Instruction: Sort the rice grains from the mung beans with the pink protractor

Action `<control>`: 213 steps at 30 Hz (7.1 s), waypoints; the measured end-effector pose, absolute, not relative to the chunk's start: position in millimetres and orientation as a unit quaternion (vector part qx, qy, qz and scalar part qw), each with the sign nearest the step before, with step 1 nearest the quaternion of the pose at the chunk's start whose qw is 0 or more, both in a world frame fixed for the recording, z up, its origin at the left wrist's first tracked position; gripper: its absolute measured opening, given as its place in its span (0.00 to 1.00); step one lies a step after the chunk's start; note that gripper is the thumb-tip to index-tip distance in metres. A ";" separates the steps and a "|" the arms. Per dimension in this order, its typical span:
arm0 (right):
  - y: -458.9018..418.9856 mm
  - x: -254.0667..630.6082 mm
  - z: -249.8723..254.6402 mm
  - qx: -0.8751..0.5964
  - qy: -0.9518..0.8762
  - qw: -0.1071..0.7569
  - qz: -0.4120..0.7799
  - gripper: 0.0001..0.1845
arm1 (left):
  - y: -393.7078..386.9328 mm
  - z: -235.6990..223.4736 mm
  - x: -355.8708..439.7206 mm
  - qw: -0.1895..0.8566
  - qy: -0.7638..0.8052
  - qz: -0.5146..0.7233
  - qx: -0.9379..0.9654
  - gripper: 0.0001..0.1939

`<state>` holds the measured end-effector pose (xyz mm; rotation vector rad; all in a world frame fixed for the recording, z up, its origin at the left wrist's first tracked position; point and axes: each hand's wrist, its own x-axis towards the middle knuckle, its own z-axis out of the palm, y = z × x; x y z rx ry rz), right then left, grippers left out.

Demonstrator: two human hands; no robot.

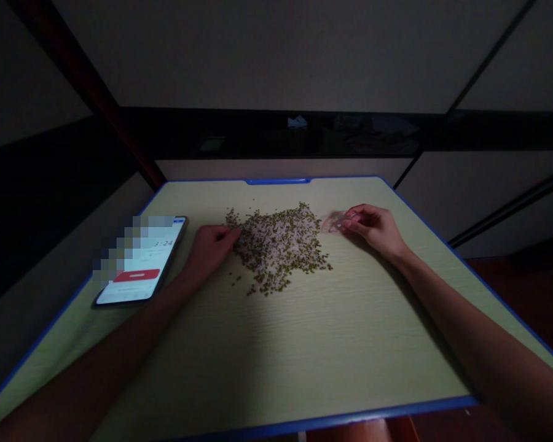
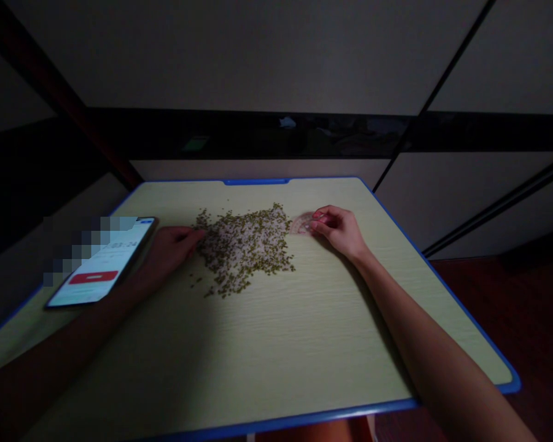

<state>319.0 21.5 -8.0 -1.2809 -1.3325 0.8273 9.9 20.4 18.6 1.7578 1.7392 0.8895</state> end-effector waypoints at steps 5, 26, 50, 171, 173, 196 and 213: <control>21.6 318.8 -7.6 -0.537 -0.583 0.515 0.325 0.18 | 20.2 19.1 10.4 0.251 0.641 0.321 0.650 0.17; 21.1 319.1 -2.5 -0.519 -0.548 0.540 0.372 0.16 | 18.6 21.1 12.1 0.247 0.639 0.326 0.652 0.17; 17.0 320.1 -3.1 -0.503 -0.579 0.516 0.383 0.16 | 17.6 20.9 12.8 0.246 0.650 0.321 0.643 0.17; 13.2 316.5 1.0 -0.501 -0.612 0.481 0.380 0.12 | 9.3 30.9 18.7 0.229 0.658 0.304 0.650 0.17; 12.8 316.3 1.4 -0.502 -0.604 0.485 0.384 0.12 | 9.4 30.9 18.6 0.228 0.660 0.301 0.650 0.17; 11.3 315.0 2.4 -0.491 -0.628 0.469 0.380 0.14 | 10.6 29.0 17.5 0.235 0.655 0.301 0.652 0.16; 12.5 312.7 2.6 -0.491 -0.640 0.466 0.363 0.14 | 12.0 27.0 16.8 0.236 0.654 0.304 0.651 0.17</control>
